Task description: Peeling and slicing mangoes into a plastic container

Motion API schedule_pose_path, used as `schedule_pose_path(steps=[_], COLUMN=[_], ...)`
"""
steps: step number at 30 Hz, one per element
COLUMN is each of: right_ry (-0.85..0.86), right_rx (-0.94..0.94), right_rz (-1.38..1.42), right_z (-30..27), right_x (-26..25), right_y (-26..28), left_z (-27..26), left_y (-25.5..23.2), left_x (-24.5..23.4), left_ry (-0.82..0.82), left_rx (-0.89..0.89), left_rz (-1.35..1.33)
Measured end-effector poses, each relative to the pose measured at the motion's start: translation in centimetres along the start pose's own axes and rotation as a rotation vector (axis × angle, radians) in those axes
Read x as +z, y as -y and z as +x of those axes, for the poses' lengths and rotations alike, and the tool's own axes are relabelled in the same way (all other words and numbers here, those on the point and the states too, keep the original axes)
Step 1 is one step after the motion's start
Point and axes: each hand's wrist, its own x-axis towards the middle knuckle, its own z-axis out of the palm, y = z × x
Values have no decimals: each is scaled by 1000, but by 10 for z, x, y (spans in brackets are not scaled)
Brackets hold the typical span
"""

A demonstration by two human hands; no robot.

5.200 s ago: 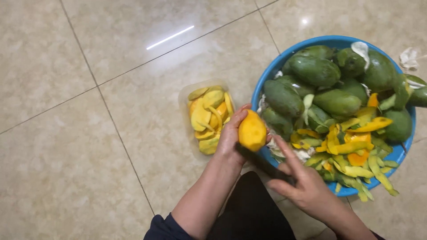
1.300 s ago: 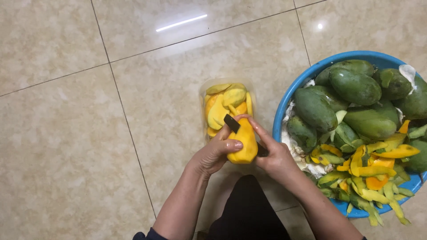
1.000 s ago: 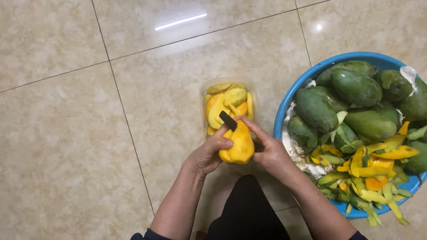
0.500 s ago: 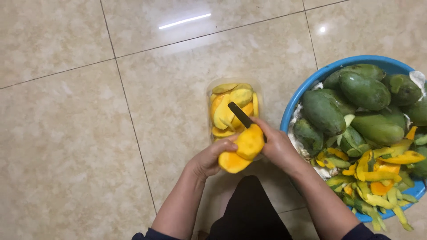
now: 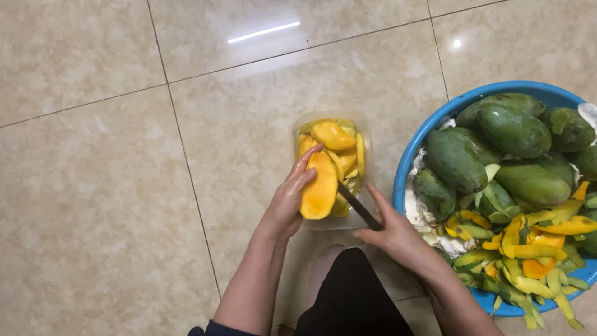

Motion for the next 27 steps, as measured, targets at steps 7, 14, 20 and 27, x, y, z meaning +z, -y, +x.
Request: schedule_pose_path(steps=[7, 14, 20, 27], right_ry=[-43, -105, -199, -271], right_rx=[-304, -144, -225, -287], right_rz=[308, -199, -394, -415], right_z=[-49, -63, -56, -36], right_x=[-7, -4, -5, -1], right_y=[-26, -22, -31, -20], left_z=[3, 2, -4, -1], left_y=[-22, -25, -32, -9], left_x=[54, 75, 87, 77], left_ry=[-138, -175, -189, -113], left_rx=[-50, -90, -190, -218], left_rz=[-78, -76, 18, -100])
